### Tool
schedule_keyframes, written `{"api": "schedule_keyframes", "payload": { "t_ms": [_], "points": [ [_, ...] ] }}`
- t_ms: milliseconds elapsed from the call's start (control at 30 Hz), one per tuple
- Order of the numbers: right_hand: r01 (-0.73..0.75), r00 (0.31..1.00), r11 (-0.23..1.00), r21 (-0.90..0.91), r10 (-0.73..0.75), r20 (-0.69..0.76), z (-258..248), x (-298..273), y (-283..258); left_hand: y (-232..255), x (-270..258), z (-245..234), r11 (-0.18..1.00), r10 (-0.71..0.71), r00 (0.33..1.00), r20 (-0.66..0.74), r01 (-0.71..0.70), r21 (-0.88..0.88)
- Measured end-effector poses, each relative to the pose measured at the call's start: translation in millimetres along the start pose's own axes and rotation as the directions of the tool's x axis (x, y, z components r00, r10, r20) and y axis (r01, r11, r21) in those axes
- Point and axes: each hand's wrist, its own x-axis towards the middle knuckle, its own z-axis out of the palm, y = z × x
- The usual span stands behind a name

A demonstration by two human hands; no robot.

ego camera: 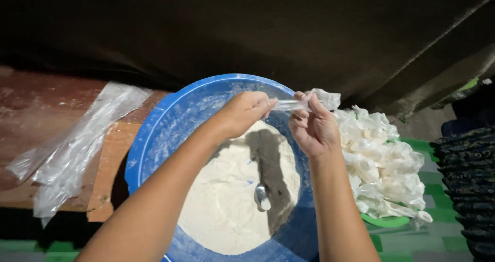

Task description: Scooping white powder from a large blue bowl into small individual plastic bags using a spoon.

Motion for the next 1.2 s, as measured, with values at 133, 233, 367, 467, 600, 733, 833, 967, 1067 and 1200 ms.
{"api": "schedule_keyframes", "payload": {
  "t_ms": [133, 233, 367, 467, 600, 733, 833, 967, 1067, 1200],
  "points": [
    [-0.012, 0.995, 0.993, 0.117, -0.001, 0.104, -6, -1, -8, -11, 5, 5, 0.998, 0.044, 0.999, 0.018, -0.044, -0.040],
    [0.065, 0.998, 0.997, 0.040, -0.064, -0.027, 18, -8, -6, -9, 3, 0, 0.997, 0.070, 0.997, -0.012, -0.071, -0.022],
    [0.037, 0.972, 0.967, -0.252, -0.093, -0.217, 29, -8, 4, -32, 14, -1, 0.897, 0.115, 0.979, -0.171, -0.028, 0.441],
    [-0.046, 0.973, 0.977, -0.209, -0.004, -0.230, 31, -7, 20, -56, 30, 2, 0.891, 0.116, 0.939, -0.324, 0.046, 0.452],
    [-0.217, 0.963, 0.971, -0.099, 0.196, -0.183, 31, -6, 56, -27, 32, 12, 0.981, -0.140, 0.857, -0.496, 0.053, -0.185],
    [-0.259, 0.949, 0.961, -0.096, 0.235, -0.212, 28, 3, 63, -16, 24, 21, 0.803, -0.123, 0.917, -0.378, -0.132, -0.582],
    [-0.216, 0.951, 0.967, -0.138, 0.176, -0.253, 29, -2, 61, -10, 19, 20, 0.757, -0.056, 0.959, -0.278, -0.140, -0.638],
    [-0.132, 0.939, 0.912, -0.389, -0.011, -0.343, 36, 3, 60, -17, 16, 18, 0.897, 0.017, 0.991, -0.130, -0.073, -0.436],
    [-0.022, 0.913, 0.801, -0.599, -0.228, -0.338, 39, 8, 55, -22, 15, 11, 0.986, -0.018, 0.998, -0.065, 0.007, -0.168],
    [0.037, 0.871, 0.730, -0.682, -0.359, -0.337, 48, 5, 56, -29, 19, 19, 0.995, -0.026, 0.999, -0.043, 0.031, 0.099]
  ]
}}
